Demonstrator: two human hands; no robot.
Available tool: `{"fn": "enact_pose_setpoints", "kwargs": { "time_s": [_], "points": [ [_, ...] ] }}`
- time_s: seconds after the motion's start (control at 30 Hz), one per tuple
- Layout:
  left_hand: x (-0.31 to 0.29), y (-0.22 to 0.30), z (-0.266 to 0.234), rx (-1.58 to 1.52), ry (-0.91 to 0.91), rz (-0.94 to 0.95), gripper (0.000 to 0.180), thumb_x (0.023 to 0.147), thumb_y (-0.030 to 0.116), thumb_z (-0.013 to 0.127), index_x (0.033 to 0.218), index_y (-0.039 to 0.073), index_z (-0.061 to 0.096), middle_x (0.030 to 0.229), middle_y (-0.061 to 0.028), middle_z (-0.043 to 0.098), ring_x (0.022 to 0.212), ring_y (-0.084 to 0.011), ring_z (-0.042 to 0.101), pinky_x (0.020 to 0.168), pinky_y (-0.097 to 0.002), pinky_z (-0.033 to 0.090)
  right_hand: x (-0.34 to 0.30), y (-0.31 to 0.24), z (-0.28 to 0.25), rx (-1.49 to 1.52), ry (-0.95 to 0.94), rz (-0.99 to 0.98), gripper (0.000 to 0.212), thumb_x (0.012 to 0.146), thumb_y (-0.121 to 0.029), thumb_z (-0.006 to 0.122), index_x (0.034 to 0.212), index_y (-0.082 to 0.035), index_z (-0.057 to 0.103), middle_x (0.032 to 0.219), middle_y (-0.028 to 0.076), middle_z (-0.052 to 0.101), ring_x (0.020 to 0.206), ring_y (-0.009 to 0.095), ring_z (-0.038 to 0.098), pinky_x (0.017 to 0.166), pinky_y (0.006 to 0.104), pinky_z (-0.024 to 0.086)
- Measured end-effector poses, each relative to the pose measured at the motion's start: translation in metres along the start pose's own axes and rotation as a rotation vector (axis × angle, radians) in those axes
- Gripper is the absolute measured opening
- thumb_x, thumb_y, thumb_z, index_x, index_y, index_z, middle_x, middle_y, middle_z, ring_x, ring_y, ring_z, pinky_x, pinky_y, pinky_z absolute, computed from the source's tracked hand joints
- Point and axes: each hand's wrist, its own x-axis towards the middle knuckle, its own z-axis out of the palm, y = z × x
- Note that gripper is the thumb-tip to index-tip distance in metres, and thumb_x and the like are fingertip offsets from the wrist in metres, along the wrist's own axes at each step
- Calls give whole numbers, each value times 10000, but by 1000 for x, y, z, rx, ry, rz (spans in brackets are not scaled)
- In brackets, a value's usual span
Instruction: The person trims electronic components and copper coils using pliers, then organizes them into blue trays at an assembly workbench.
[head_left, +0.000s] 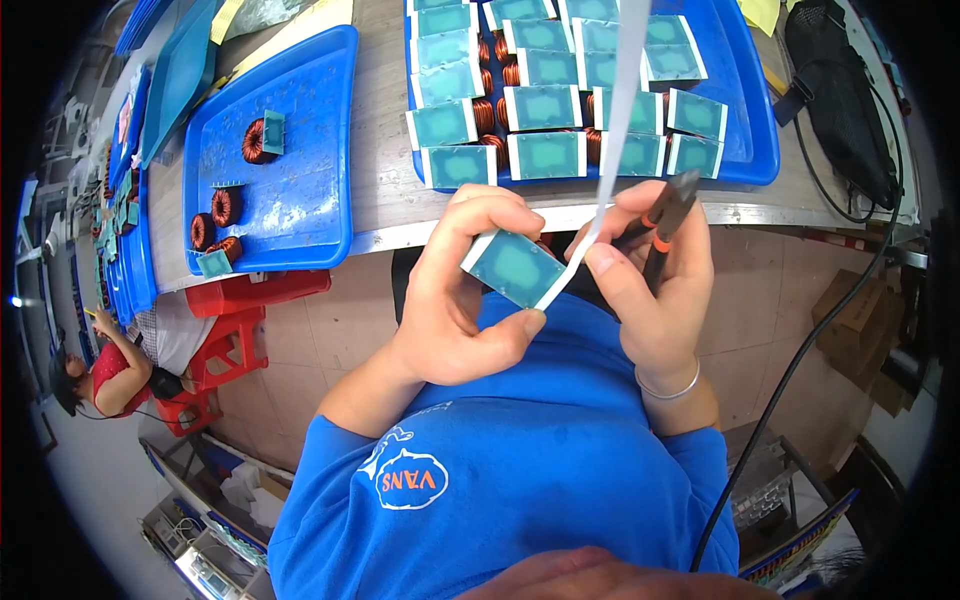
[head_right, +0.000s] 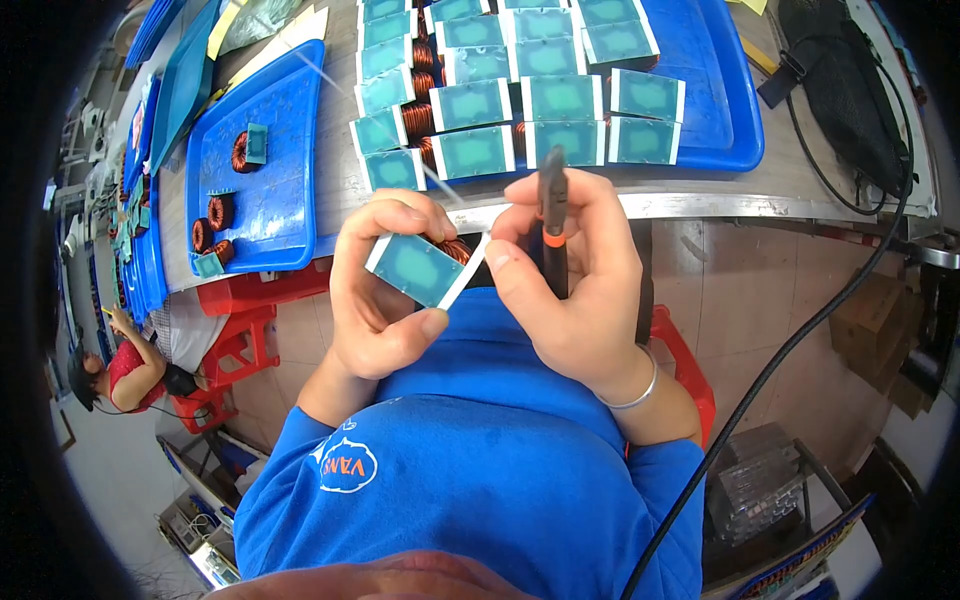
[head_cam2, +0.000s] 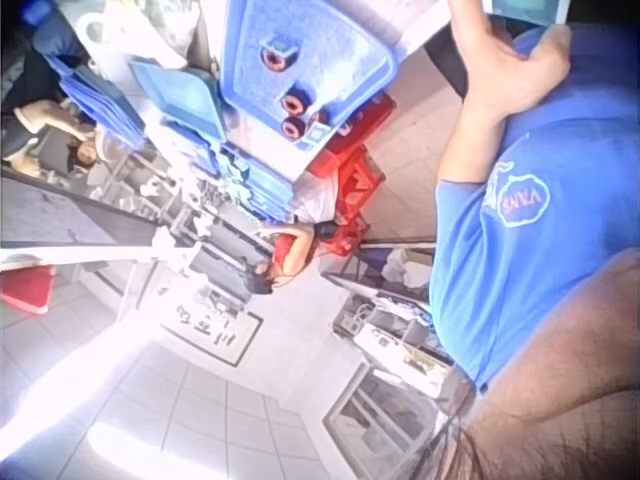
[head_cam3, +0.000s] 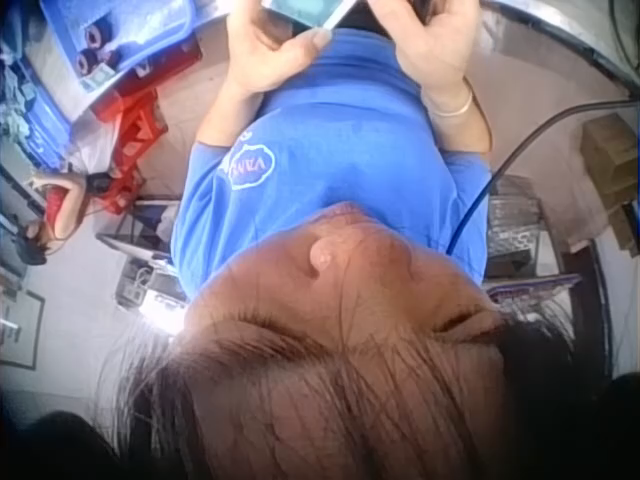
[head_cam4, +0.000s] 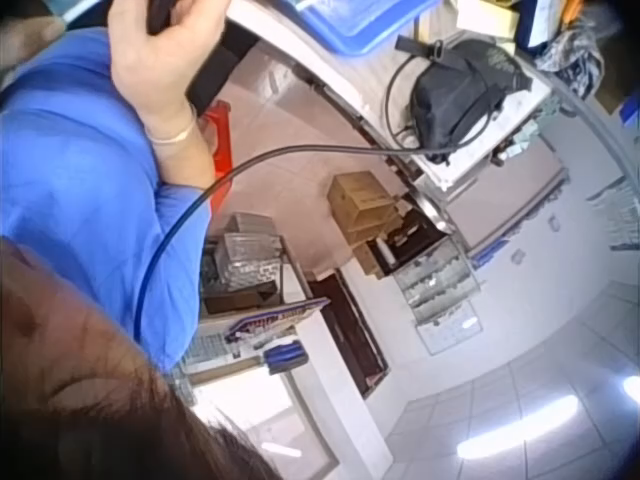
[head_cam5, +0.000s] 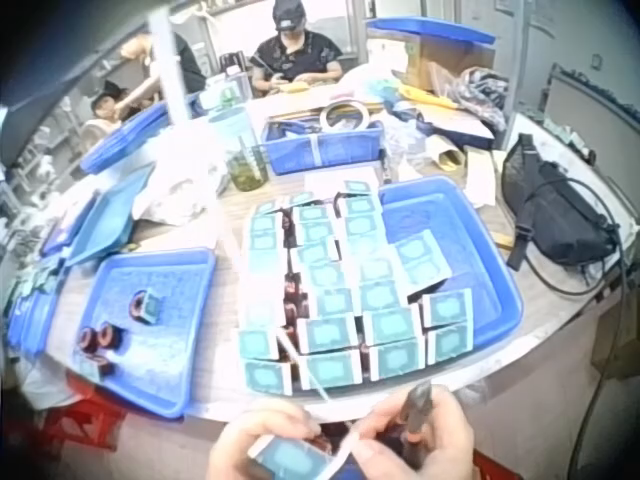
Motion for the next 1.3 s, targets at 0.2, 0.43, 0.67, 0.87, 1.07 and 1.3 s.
{"fn": "enact_pose_setpoints", "kwargs": {
  "time_s": [0.2,0.43,0.67,0.87,1.07,1.3],
  "points": [
    [5,4,-10,-116,45,18,511,602,14,668,1065,1,454,991,-114,430,881,-173,492,771,-283,430,-2,-2,-12,-232,-44,-40,354,722,14,596,1043,21,447,827,92,560,752,136,555,691,258,454],
    [8,4,-15,53,117,93,363,594,-14,645,933,9,518,910,-112,484,843,-177,492,741,-279,411,-4,-12,-15,-660,-326,-122,284,628,-8,626,907,-40,584,840,105,585,748,272,560,676,336,441],
    [8,6,-15,189,107,174,320,592,-26,633,891,19,529,884,-115,497,814,-180,492,724,-283,401,0,-11,-16,-739,-392,-172,308,616,-17,628,921,-48,599,827,97,584,761,257,559,673,331,432],
    [10,7,-13,196,138,175,299,591,-24,639,868,26,539,857,-110,502,800,-183,495,702,-280,400,1,-12,-17,-755,-397,-172,312,608,-17,627,917,-51,604,830,89,588,759,249,562,670,330,434],
    [10,7,-14,295,100,193,273,590,-17,645,842,32,554,847,-105,498,793,-178,494,693,-270,393,1,-11,-16,-755,-398,-193,313,598,-23,629,909,-54,613,827,81,593,740,241,568,652,324,446],
    [8,9,-12,334,107,182,270,588,-8,647,840,36,558,842,-101,496,780,-173,495,685,-262,391,-1,-10,-17,-782,-395,-191,333,593,-29,635,924,-60,620,817,79,594,721,232,575,633,318,462]
  ]
}}
